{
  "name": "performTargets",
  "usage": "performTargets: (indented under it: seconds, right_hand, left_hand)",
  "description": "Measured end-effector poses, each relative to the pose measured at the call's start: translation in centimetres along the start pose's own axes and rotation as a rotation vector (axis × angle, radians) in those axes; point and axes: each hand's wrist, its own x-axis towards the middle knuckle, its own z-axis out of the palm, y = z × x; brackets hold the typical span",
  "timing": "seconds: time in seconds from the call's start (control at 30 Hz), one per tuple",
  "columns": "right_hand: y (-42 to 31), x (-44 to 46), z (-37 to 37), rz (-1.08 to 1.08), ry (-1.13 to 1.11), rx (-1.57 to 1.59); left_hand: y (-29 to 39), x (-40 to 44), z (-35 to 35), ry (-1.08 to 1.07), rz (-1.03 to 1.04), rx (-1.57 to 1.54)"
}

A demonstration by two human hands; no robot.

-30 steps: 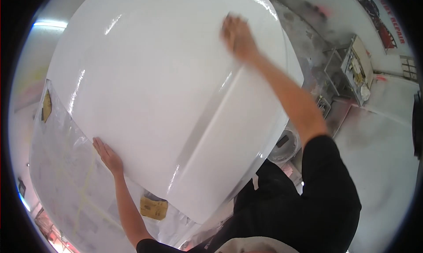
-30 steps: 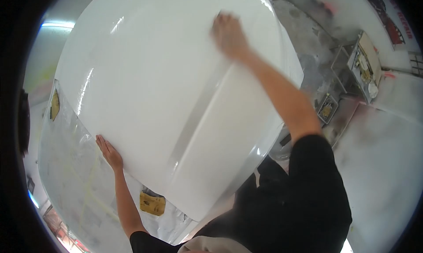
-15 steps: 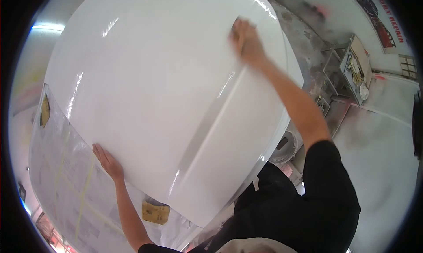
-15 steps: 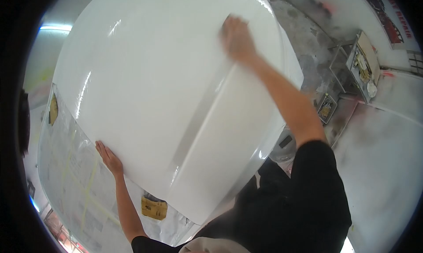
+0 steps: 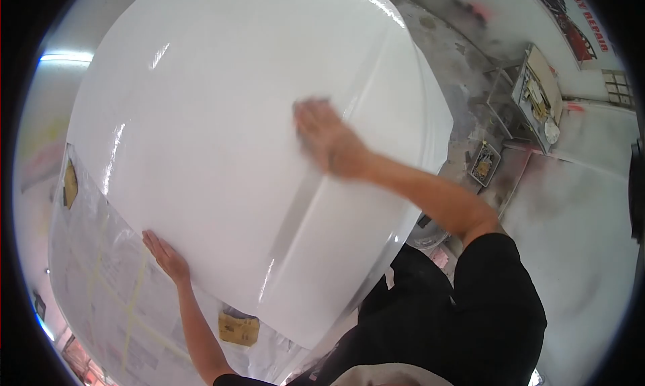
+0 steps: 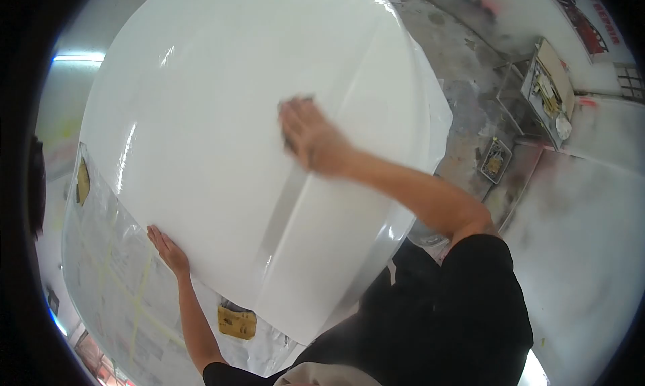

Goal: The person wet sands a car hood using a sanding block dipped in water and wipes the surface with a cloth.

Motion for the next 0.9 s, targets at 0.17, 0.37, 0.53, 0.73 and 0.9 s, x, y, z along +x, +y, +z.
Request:
performTargets:
  seconds: [0.17,0.37,0.53,0.73,0.9]
  right_hand:
    - [18.1,7.5,-0.8,0.132,0.060,-0.449]
    - [3.6,6.8,0.7,0.152,0.186,-0.211]
    - [-15.1,-1.2,4.5,-0.143,-0.090,0.037]
    - [3.7,10.3,-1.6,0.521,0.013,-0.238]
    - [-25.0,-2.5,8.5,-0.091,0.073,-0.037]
  left_hand:
    - [0.1,-0.2,0.0,-0.002,0.020,-0.046]
    - [0.0,-0.2,0.0,0.028,0.035,-0.032]
    - [-4.6,0.5,2.2,0.178,0.410,0.126]
    - [-0.5,0.0,0.7,0.122,0.035,-0.056]
    - [-1.8,0.3,1.5,0.156,0.051,-0.008]
